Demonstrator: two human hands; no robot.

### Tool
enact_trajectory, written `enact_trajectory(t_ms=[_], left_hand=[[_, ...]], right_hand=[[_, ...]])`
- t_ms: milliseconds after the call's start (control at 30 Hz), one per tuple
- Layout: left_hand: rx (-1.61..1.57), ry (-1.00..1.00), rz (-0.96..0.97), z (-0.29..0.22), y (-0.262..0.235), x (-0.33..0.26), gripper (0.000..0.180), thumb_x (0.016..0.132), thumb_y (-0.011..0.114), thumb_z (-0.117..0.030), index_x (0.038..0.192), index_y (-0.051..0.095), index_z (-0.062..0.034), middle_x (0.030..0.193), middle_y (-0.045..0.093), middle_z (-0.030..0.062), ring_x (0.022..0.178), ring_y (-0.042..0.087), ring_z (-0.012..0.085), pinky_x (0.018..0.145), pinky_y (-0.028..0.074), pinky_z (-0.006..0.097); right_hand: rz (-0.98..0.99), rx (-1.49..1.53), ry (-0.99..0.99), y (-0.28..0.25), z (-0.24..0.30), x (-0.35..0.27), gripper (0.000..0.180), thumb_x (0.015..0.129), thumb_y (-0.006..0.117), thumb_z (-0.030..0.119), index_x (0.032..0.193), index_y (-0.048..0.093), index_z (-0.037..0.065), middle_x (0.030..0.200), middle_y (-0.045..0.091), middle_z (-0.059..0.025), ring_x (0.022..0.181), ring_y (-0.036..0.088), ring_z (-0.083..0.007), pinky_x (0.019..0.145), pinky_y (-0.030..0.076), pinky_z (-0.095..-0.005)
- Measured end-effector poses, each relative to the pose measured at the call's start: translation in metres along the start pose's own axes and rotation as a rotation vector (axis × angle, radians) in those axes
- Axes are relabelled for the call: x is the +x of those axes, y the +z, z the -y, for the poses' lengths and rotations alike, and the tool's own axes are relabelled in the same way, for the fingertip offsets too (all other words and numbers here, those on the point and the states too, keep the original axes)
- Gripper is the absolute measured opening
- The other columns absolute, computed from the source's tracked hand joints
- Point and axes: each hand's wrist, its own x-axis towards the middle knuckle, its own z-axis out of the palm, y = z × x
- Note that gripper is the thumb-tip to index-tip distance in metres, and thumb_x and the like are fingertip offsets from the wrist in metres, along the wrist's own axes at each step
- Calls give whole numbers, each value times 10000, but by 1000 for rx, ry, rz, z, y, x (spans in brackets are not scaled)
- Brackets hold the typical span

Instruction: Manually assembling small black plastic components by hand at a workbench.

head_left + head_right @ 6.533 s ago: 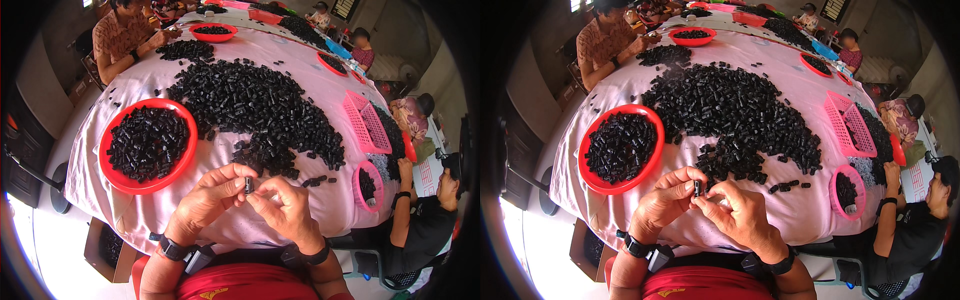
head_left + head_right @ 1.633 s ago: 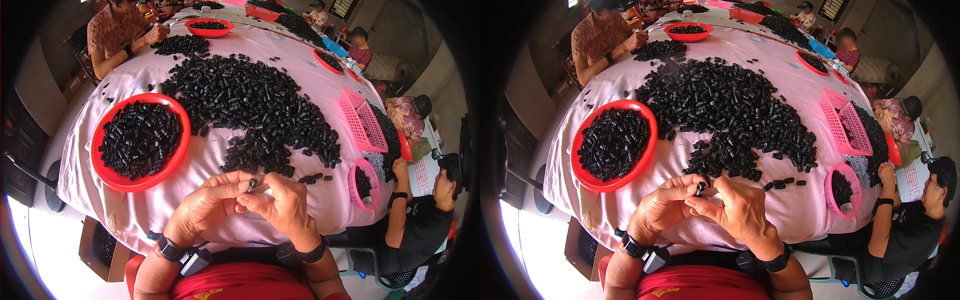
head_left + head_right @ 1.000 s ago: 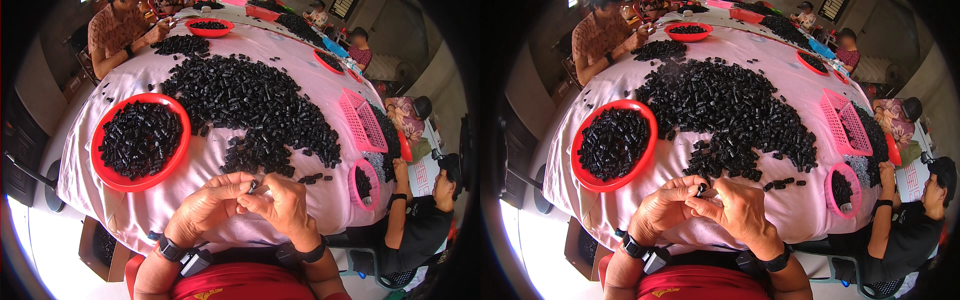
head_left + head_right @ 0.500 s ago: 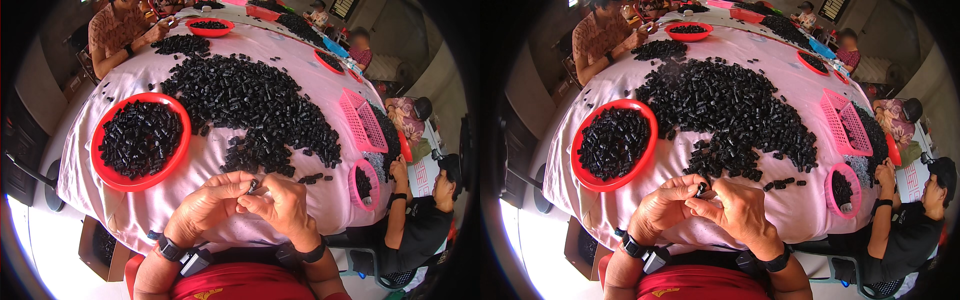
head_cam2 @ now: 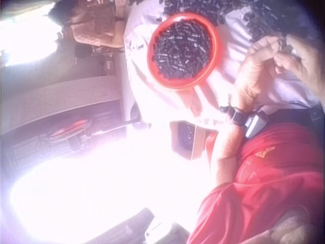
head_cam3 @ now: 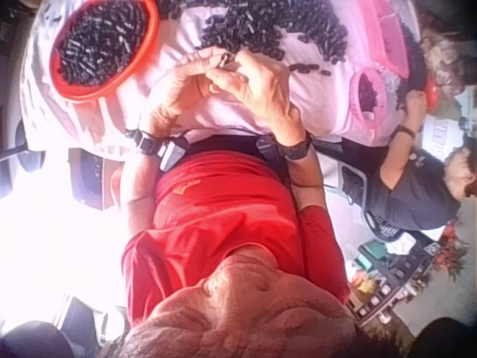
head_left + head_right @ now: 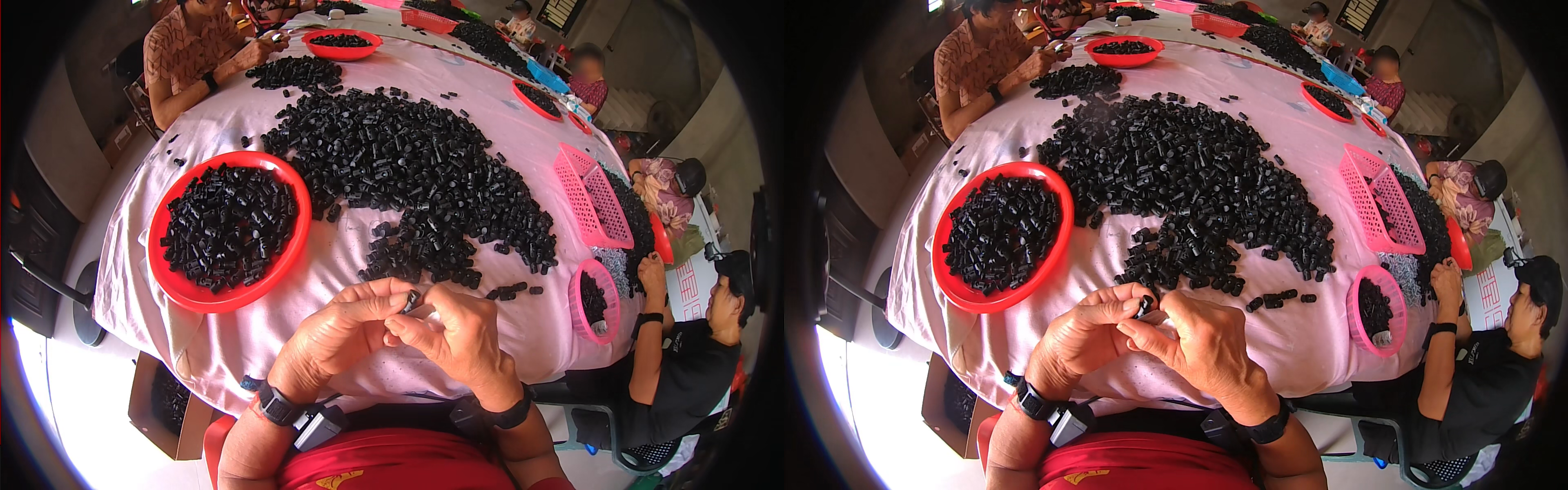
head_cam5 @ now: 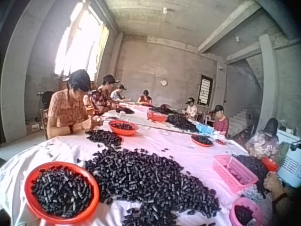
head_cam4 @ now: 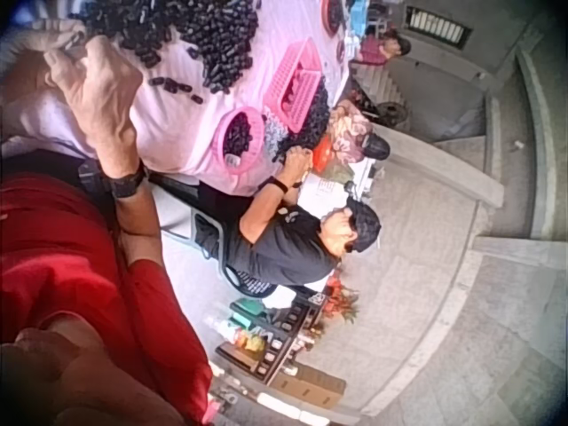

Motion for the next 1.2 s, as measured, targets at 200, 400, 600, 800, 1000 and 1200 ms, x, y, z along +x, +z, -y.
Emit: enact_trajectory(t_ms=[200,400,600,800,1000,1200], left_hand=[[-2,1,-12,1,-2,1,300,932,656,-235,1144,622,-26,931,652,3,802,585,84,710,459,242],[-2,-6,-26,1,0,1,293,933,655,-227,1145,620,-29,933,650,2,801,584,83,716,458,240],[-28,0,-15,2,-2,2,290,937,651,-228,1148,613,-33,940,655,7,805,593,84,720,462,241],[-27,8,-12,2,-1,1,274,937,651,-226,1130,618,-35,944,658,10,806,601,84,715,475,244],[-44,11,-25,3,-2,2,269,927,663,-218,1123,623,-38,949,660,6,806,609,81,718,481,237],[-38,23,-9,3,-2,2,275,924,667,-217,1123,624,-32,942,661,10,805,616,85,723,485,235]], right_hand=[[-58,19,5,3,0,0,390,825,768,402,729,585,71,579,575,-71,508,603,-248,461,457,-360],[24,27,23,-1,0,0,254,854,761,268,894,661,37,717,672,-93,565,654,-177,492,482,-299],[28,30,37,0,1,0,254,856,761,263,886,655,34,720,672,-96,568,657,-183,493,486,-302],[28,28,24,0,1,0,278,852,765,273,860,643,23,718,672,-104,577,669,-207,490,487,-314],[-64,46,1,6,0,1,351,824,776,380,806,623,65,598,599,-71,504,612,-240,457,460,-355],[-52,42,-9,1,3,3,337,823,781,365,822,634,62,611,609,-72,505,612,-235,458,458,-351]])
